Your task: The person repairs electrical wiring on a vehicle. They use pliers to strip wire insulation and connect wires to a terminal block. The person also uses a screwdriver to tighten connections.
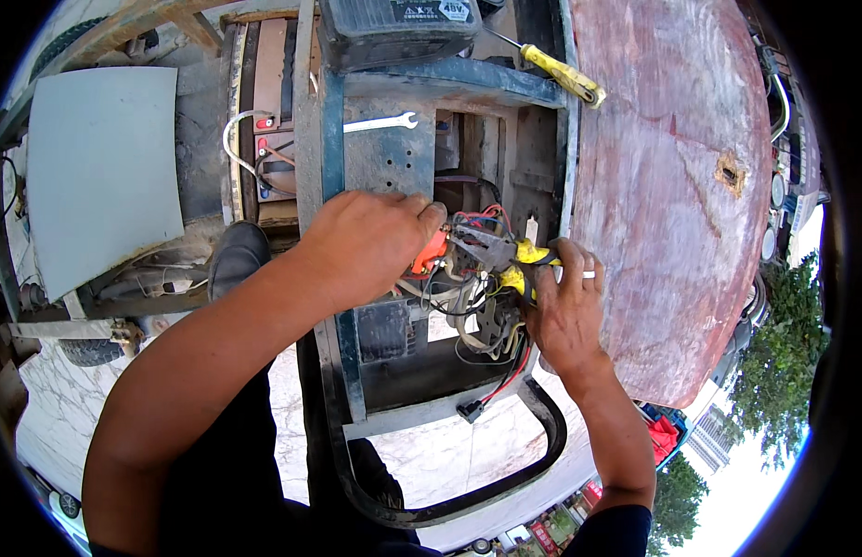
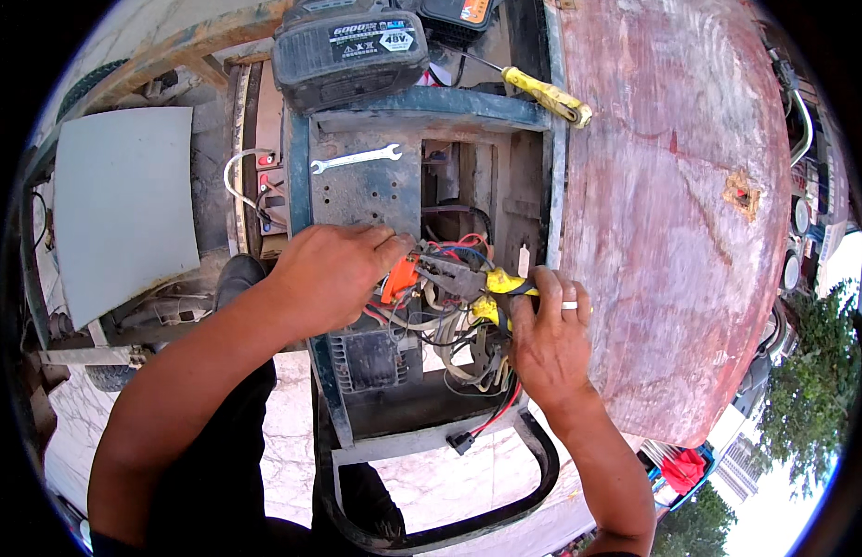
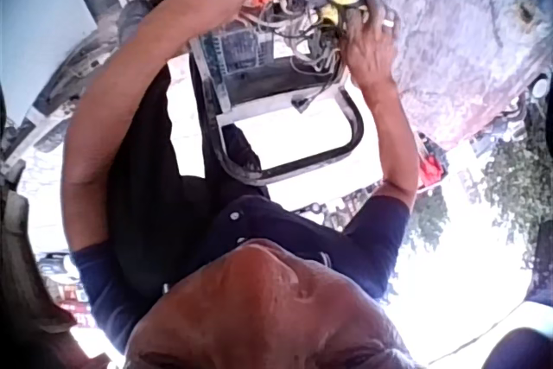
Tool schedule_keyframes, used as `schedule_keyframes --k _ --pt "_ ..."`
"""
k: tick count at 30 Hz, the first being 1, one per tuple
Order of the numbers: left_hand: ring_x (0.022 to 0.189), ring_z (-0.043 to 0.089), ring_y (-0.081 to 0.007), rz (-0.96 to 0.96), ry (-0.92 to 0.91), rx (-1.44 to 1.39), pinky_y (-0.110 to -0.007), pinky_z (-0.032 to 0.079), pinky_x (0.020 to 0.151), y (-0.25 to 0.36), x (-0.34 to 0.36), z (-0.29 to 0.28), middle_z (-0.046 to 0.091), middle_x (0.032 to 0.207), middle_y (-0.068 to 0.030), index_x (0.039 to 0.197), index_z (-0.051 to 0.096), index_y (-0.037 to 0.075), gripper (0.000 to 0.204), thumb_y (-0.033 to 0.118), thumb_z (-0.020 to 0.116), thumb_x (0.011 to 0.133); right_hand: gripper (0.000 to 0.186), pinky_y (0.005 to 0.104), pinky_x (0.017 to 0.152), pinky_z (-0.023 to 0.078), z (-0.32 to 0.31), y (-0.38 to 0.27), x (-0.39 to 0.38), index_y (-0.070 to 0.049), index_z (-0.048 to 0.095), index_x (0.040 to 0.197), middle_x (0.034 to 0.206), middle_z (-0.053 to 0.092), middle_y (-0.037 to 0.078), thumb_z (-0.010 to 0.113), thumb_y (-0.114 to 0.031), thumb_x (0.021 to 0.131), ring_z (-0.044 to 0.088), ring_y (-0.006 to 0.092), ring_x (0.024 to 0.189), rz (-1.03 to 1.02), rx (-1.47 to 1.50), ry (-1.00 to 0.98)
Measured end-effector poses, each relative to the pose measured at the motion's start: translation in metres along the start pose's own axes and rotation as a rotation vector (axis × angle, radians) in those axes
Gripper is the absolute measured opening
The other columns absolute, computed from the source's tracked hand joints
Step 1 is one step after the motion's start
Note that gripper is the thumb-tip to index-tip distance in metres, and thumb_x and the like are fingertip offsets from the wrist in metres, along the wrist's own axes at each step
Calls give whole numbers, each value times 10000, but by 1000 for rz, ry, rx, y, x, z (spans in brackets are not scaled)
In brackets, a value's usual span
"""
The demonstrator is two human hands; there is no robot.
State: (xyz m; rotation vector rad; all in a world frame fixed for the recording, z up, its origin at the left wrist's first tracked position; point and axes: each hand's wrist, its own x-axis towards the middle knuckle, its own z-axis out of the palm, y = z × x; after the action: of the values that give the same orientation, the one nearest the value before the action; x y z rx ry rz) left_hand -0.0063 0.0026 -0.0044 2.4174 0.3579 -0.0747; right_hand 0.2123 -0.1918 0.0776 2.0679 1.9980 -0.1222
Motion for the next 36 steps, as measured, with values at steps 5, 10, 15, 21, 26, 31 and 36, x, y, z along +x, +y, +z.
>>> schedule_keyframes --k 5,10,15,21,26,31,36 --pt "1021 722 -282 -19 -18 5 -417 611 803 1 0 -1 679 1121 -89 1320 622 48 591 90 803 760 186 493 1055 414 2 1 -3 -34 667 1000 1311 527 169 678 -68 818 539 356 1231 -12 -77 60" --pt "1042 729 -300 -33 -52 -8 -420 611 843 3 2 -7 706 1139 -111 1250 636 33 493 66 797 785 111 490 1040 418 5 -4 -2 -42 641 938 1311 518 162 667 -77 836 540 340 1221 -21 -95 107" --pt "1012 717 -305 -13 -36 6 -445 608 807 0 0 -2 671 1129 -104 1363 607 41 610 35 741 768 115 492 1033 426 13 -5 1 -52 644 941 1318 515 157 678 -94 840 542 335 1228 -35 -100 122" --pt "1021 716 -319 -4 -26 4 -452 603 808 0 1 -3 675 1122 -109 1341 608 34 592 33 740 764 129 495 1048 425 17 -4 -1 -52 659 957 1341 522 148 688 -99 840 548 332 1254 -32 -118 156" --pt "1017 720 -329 -3 -5 -15 -458 601 810 -1 0 0 679 1127 -111 1326 611 36 576 18 726 762 133 495 1058 424 16 -5 -1 -48 672 970 1357 526 151 685 -90 845 544 331 1278 -29 -123 171" --pt "1018 723 -333 -22 -22 -18 -461 602 812 1 0 -2 681 1139 -113 1333 616 37 590 14 740 756 137 501 1073 420 17 -5 -1 -32 675 973 1365 525 163 680 -63 840 536 340 1305 -28 -95 138" --pt "1054 728 -319 -43 -53 -22 -433 602 863 3 1 -7 700 1186 -120 1315 632 33 587 55 814 758 140 511 1089 413 20 -5 3 -8 667 968 1369 525 170 675 -60 838 536 350 1317 -50 -132 159"
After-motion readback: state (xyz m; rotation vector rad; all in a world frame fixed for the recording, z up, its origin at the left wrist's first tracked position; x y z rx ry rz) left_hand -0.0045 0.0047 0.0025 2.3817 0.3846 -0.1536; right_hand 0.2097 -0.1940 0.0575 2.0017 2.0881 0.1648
